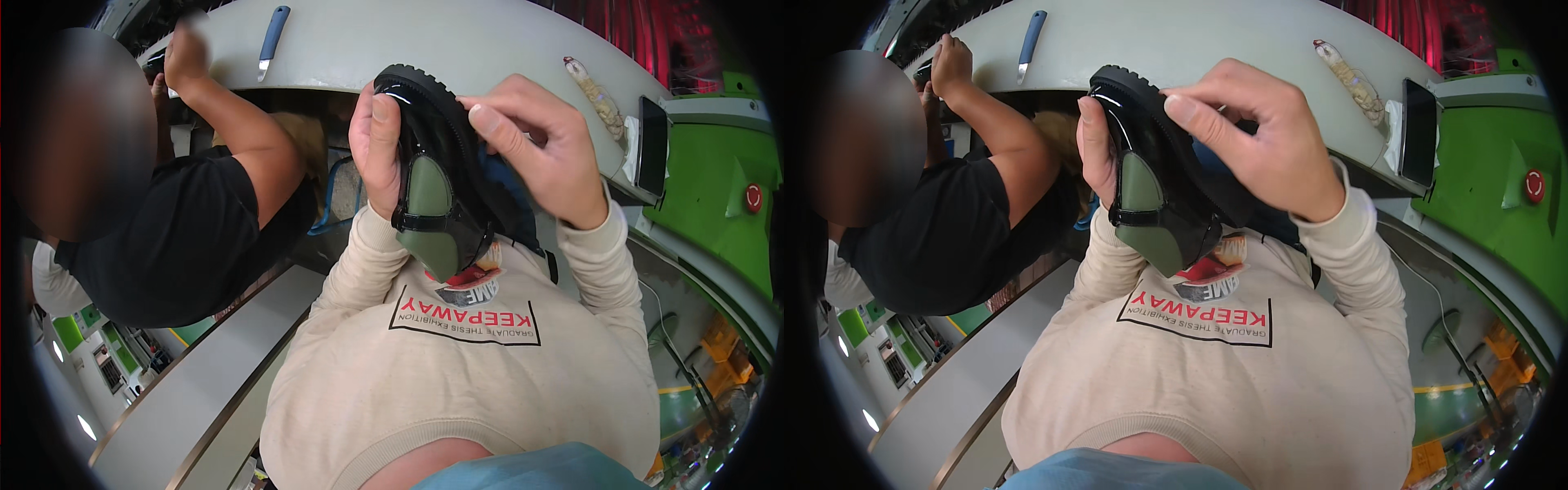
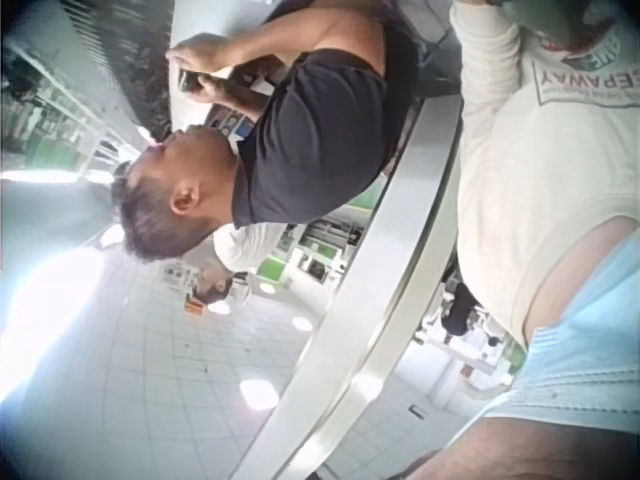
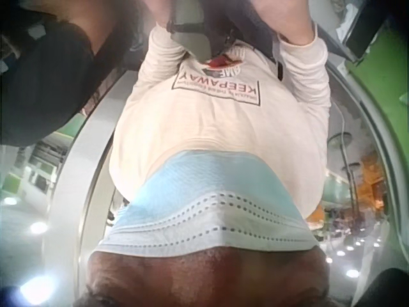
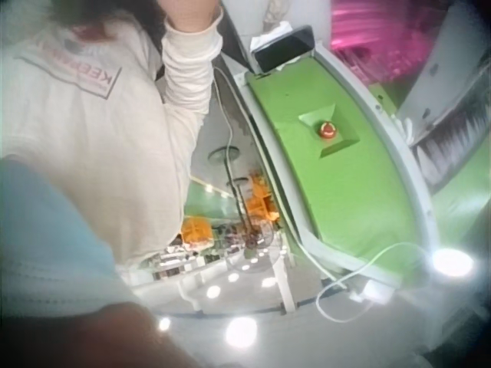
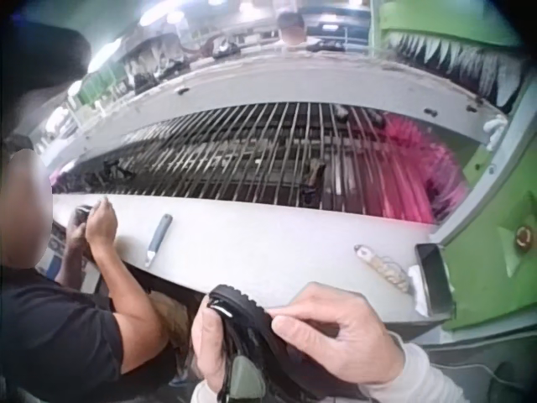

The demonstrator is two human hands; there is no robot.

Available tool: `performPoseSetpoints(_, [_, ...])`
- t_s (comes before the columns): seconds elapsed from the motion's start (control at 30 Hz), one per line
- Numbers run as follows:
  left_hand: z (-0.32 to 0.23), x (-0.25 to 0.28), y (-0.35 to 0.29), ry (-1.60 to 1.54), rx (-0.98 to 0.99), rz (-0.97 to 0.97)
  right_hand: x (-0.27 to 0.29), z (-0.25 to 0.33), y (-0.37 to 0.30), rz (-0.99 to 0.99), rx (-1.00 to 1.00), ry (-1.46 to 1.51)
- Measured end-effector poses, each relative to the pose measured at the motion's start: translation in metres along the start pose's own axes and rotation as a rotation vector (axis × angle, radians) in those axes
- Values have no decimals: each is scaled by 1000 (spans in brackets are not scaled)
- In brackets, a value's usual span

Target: The person takes shoe soles and lasted shoes, attaches and presses the soles onto the shoes by hand, rubs the edges with a hand tool, and places the assembled shoes onto the conveyor belt.

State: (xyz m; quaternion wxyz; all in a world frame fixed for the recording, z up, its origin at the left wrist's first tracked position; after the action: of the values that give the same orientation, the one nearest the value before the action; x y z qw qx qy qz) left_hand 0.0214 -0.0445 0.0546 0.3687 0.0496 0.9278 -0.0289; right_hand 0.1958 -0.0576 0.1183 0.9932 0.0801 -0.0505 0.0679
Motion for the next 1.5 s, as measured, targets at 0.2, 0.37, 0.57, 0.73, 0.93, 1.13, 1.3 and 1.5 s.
performPoseSetpoints(0.2, [-10,-4,2,311,-159,11,5,-7,18,106,-94,193])
performPoseSetpoints(0.37, [-14,-4,3,206,-123,67,2,3,14,67,58,-18])
performPoseSetpoints(0.57, [-9,-8,6,109,24,20,-3,-23,6,96,-208,399])
performPoseSetpoints(0.73, [1,1,12,18,46,-7,-3,-27,-2,24,-162,378])
performPoseSetpoints(0.93, [-29,3,24,190,-227,-19,0,-20,-24,72,239,-48])
performPoseSetpoints(1.13, [-32,-1,25,227,-357,-91,-26,-34,-67,-226,497,-627])
performPoseSetpoints(1.3, [-39,-43,26,298,-228,76,-16,-28,-71,-365,493,-595])
performPoseSetpoints(1.5, [-36,-42,39,646,-319,294,-4,-32,-79,-333,369,-606])
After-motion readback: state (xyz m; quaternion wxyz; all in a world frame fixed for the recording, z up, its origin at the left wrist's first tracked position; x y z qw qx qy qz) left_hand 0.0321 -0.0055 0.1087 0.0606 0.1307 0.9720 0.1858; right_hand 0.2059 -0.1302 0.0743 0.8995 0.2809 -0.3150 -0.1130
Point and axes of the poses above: each hand's wrist, its own y-axis towards the middle knuckle, its own x-axis out of the back of the hand, z = x × y, the point moved 7 cm from there along y, towards the middle knuckle, and after that the axes turned 2 degrees about -x, right-handed, at the moved point
